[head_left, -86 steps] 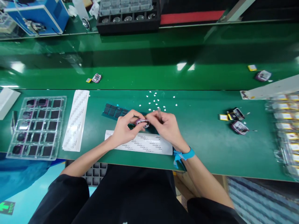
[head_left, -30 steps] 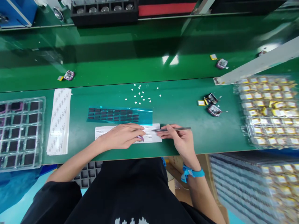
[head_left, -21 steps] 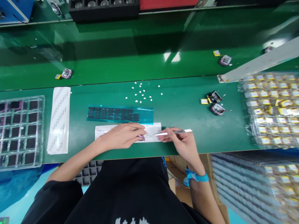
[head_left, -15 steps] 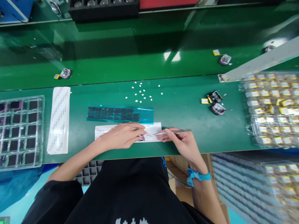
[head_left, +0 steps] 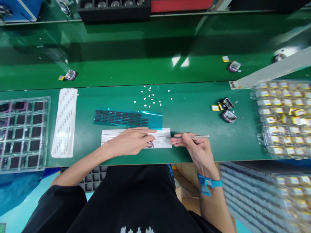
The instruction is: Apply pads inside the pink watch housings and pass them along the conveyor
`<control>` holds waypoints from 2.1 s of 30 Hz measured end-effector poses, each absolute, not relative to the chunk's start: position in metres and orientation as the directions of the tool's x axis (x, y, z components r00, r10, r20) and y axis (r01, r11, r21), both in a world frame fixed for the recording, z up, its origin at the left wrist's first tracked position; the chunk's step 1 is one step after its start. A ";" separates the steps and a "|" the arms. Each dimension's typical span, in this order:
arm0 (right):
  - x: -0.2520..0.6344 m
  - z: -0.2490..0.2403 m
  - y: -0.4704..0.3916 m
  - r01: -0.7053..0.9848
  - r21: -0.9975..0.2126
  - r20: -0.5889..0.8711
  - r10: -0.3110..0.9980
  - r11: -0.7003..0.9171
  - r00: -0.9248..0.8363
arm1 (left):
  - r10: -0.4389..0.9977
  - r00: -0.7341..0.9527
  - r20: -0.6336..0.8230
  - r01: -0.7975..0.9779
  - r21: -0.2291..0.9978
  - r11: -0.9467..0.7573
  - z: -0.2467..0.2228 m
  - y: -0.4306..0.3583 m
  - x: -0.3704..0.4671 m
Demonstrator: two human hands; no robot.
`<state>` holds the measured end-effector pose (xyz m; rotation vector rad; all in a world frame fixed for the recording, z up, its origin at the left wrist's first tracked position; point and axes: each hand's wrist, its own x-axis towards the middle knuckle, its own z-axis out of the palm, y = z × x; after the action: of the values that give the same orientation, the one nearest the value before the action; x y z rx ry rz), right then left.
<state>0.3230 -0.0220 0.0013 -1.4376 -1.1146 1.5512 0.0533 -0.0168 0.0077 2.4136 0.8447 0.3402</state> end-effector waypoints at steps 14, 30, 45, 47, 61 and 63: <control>0.255 0.022 -0.026 -0.010 -0.992 -0.123 0.992 -0.123 0.032 | 0.781 0.589 -0.210 -0.014 0.963 0.269 0.021 -0.014 0.048; 0.245 0.029 -0.030 0.106 -0.993 -0.048 0.999 -0.049 0.009 | 0.808 0.576 -0.126 -0.021 0.985 0.169 0.023 -0.017 0.044; 0.245 0.024 -0.032 0.053 -0.998 -0.038 0.999 -0.039 0.009 | 0.814 0.556 -0.166 0.003 0.980 0.197 0.026 -0.018 0.047; 0.245 0.023 -0.032 0.030 -0.999 -0.011 1.000 -0.011 -0.004 | 0.814 0.556 -0.168 -0.002 0.979 0.203 0.026 -0.019 0.046; 0.250 0.026 -0.032 0.143 -0.957 0.257 0.966 0.253 0.010 | 0.853 0.495 -0.166 0.021 0.984 0.179 0.027 -0.016 0.044; 0.254 0.023 -0.022 0.131 -0.944 0.313 0.948 0.304 0.053 | 0.884 0.450 -0.127 0.105 0.991 0.089 0.031 -0.010 0.036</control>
<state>0.2542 -0.0219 0.0226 -1.0913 -1.3744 0.8626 0.0364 -0.0098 0.0306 1.3727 0.9602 0.7381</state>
